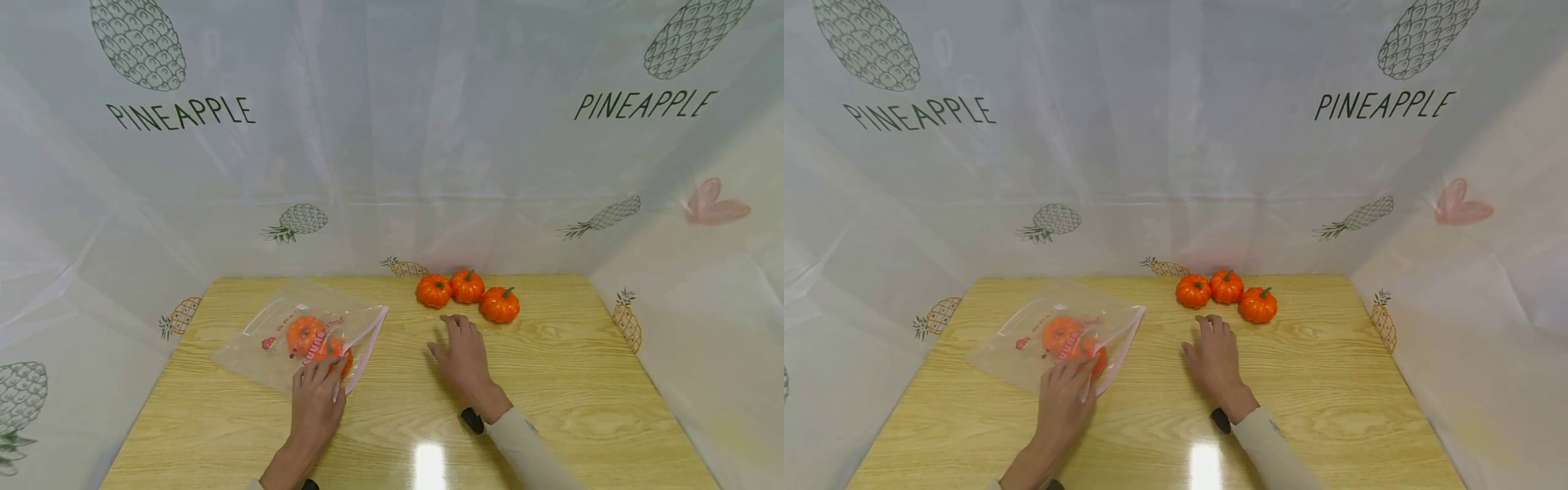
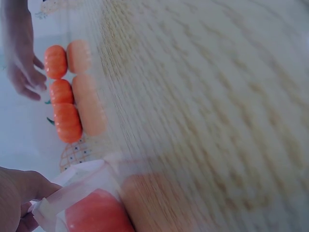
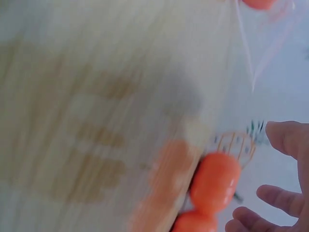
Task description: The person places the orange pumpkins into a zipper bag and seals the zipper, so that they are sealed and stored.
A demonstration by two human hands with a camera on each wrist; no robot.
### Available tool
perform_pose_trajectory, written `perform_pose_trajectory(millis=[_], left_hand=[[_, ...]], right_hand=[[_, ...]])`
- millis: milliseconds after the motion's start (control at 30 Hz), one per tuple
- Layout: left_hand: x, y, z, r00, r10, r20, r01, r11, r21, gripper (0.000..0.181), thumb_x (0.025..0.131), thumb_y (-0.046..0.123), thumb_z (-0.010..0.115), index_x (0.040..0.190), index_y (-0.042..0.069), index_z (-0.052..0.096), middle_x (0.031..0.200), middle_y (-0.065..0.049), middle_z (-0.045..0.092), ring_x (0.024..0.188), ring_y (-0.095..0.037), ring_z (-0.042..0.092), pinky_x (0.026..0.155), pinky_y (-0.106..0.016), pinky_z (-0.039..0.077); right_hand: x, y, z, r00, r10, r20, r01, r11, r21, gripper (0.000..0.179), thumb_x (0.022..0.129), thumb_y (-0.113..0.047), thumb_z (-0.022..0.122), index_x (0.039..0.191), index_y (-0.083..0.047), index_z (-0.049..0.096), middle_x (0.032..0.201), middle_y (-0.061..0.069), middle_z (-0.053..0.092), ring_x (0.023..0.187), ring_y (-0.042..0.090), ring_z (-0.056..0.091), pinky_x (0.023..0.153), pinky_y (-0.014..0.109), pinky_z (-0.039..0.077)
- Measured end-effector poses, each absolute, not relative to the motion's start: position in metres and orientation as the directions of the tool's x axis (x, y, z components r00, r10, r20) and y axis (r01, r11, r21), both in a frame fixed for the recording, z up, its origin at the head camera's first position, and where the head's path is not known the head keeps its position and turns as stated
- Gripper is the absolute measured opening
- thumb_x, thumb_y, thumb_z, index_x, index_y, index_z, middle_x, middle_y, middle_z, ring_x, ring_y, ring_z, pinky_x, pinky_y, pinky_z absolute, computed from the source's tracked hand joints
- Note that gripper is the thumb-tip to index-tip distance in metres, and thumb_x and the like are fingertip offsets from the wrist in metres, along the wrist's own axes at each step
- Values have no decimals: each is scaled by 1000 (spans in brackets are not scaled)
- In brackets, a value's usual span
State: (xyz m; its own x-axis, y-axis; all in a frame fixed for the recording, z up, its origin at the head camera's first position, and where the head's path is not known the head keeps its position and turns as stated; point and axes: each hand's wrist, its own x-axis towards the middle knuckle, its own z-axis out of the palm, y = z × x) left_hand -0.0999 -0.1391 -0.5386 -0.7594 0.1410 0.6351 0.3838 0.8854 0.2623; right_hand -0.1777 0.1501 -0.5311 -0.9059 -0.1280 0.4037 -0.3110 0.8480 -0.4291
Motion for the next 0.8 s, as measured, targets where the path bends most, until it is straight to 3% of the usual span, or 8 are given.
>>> perform_pose_trajectory(millis=[500,800], left_hand=[[-100,-139,-539,-765,139,629,371,893,254,62,58,-7,94,118,3,79,111,-8,73,104,-32,62,90,-51,45],[-100,-140,-540,-762,142,631,373,894,249,61,60,-7,93,118,3,79,111,-7,72,104,-31,62,90,-51,45]], right_hand=[[-198,223,-520,-913,7,407,-172,900,-400,57,90,-20,84,131,10,58,132,36,51,112,56,54,93,64,46],[-211,246,-520,-901,-2,434,-176,916,-361,64,88,-15,84,138,13,55,137,43,46,116,63,51,95,68,46]])
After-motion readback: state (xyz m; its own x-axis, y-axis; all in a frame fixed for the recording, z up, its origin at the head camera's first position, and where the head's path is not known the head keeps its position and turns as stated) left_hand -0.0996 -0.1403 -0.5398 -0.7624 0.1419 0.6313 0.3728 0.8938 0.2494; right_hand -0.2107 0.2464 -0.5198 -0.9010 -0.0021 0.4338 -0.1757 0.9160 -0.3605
